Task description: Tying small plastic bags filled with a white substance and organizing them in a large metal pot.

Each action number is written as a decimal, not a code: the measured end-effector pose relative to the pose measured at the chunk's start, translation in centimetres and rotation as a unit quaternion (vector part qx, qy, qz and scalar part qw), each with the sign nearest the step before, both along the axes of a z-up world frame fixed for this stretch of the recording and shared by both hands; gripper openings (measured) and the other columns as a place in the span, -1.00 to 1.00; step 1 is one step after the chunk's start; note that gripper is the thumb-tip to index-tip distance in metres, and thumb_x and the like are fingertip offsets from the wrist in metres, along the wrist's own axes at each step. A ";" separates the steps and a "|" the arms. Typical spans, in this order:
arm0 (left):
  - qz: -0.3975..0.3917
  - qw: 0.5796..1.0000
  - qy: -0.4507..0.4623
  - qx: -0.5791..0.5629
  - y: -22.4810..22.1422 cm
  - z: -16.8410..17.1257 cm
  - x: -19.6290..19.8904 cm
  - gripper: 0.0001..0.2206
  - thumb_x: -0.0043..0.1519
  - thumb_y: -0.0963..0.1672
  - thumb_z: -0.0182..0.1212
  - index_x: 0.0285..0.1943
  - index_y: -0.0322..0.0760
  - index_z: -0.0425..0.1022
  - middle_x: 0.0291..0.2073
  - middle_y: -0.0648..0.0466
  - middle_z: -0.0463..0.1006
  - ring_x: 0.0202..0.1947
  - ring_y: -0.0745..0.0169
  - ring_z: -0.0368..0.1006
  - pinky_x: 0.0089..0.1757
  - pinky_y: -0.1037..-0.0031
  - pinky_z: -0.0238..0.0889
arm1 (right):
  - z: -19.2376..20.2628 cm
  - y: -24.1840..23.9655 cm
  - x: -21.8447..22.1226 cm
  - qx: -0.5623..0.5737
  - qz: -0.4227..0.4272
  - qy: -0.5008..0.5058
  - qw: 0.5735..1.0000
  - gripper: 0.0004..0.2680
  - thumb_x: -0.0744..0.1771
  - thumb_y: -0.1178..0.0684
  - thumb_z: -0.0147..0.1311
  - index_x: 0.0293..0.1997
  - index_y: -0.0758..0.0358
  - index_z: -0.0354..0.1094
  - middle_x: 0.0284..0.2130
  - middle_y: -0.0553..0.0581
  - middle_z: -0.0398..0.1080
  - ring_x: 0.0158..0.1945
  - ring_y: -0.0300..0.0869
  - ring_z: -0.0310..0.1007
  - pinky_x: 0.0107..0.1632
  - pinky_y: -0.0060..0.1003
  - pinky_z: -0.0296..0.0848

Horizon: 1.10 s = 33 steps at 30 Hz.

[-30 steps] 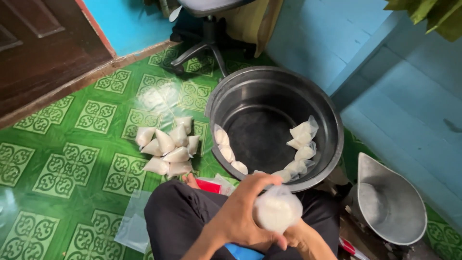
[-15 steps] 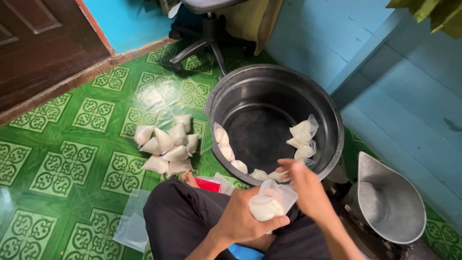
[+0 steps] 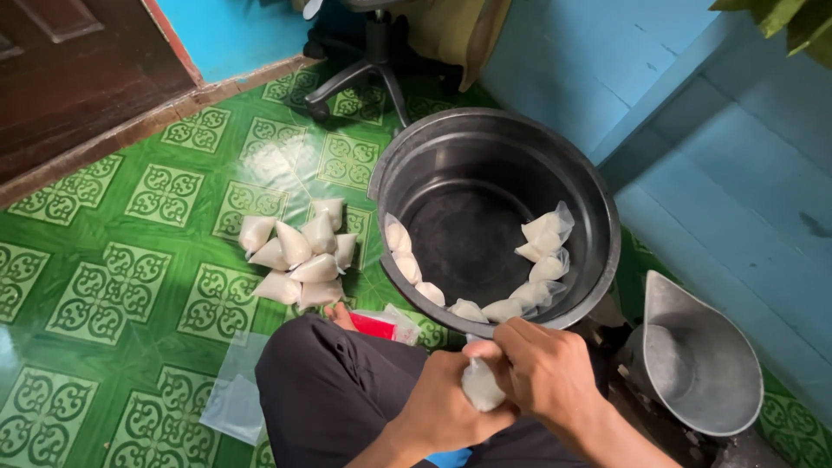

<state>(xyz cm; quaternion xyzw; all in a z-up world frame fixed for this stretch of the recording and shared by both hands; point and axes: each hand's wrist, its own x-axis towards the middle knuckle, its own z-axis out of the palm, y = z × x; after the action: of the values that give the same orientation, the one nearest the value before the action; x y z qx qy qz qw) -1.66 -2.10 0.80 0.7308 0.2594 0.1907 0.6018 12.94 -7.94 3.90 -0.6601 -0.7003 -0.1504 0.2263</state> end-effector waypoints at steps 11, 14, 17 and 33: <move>-0.082 0.993 -0.029 0.079 -0.6 3.9 -1.8 -0.75 0.19 0.05 0.13 -0.18 -0.10 0.55 -0.44 0.16 0.58 -0.40 0.32 0.55 -0.37 0.46 0.34 | 3.7 -0.5 2.0 0.005 0.206 -0.038 0.978 -0.68 0.38 -0.10 -0.19 -0.63 0.11 -0.01 -0.73 -0.05 -0.07 -0.75 -0.23 -0.13 -0.70 -0.28 -0.06; -0.100 0.990 0.095 -0.007 -0.4 5.1 -1.9 -0.78 0.07 0.02 0.24 -0.28 -0.13 0.53 -0.51 0.17 0.53 -0.42 0.39 0.47 -0.36 0.40 0.21 | 5.5 -0.9 2.7 0.012 0.236 -0.086 0.968 -0.65 0.38 -0.11 -0.21 -0.67 0.10 -0.04 -0.74 -0.04 -0.04 -0.74 -0.21 -0.06 -0.68 -0.28 -0.01; -0.098 0.986 0.134 -0.012 -0.7 6.1 -1.5 -0.74 0.06 0.04 0.21 -0.22 -0.12 0.53 -0.44 0.11 0.58 -0.33 0.23 0.55 -0.31 0.34 0.24 | 6.6 -0.8 3.7 0.015 0.254 -0.115 0.960 -0.66 0.38 -0.10 -0.21 -0.65 0.09 -0.05 -0.72 -0.05 -0.06 -0.74 -0.23 -0.08 -0.68 -0.27 -0.06; 0.034 0.994 -0.091 0.041 0.5 -0.4 2.0 -0.66 0.00 0.06 0.39 -0.26 -0.21 0.56 -0.51 0.18 0.56 -0.44 0.50 0.44 -0.44 0.46 0.26 | 6.7 -2.1 3.5 -0.247 0.002 0.332 0.910 -0.45 0.14 -0.47 0.05 0.09 0.07 0.40 -0.13 -0.02 0.54 -0.18 -0.24 0.54 -0.12 -0.30 0.47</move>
<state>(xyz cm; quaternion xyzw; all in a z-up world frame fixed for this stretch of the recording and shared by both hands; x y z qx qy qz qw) 0.36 -1.56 0.36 0.7253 0.2205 0.2873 0.5854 16.42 -10.06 10.55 -0.7056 -0.6006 0.2553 0.2760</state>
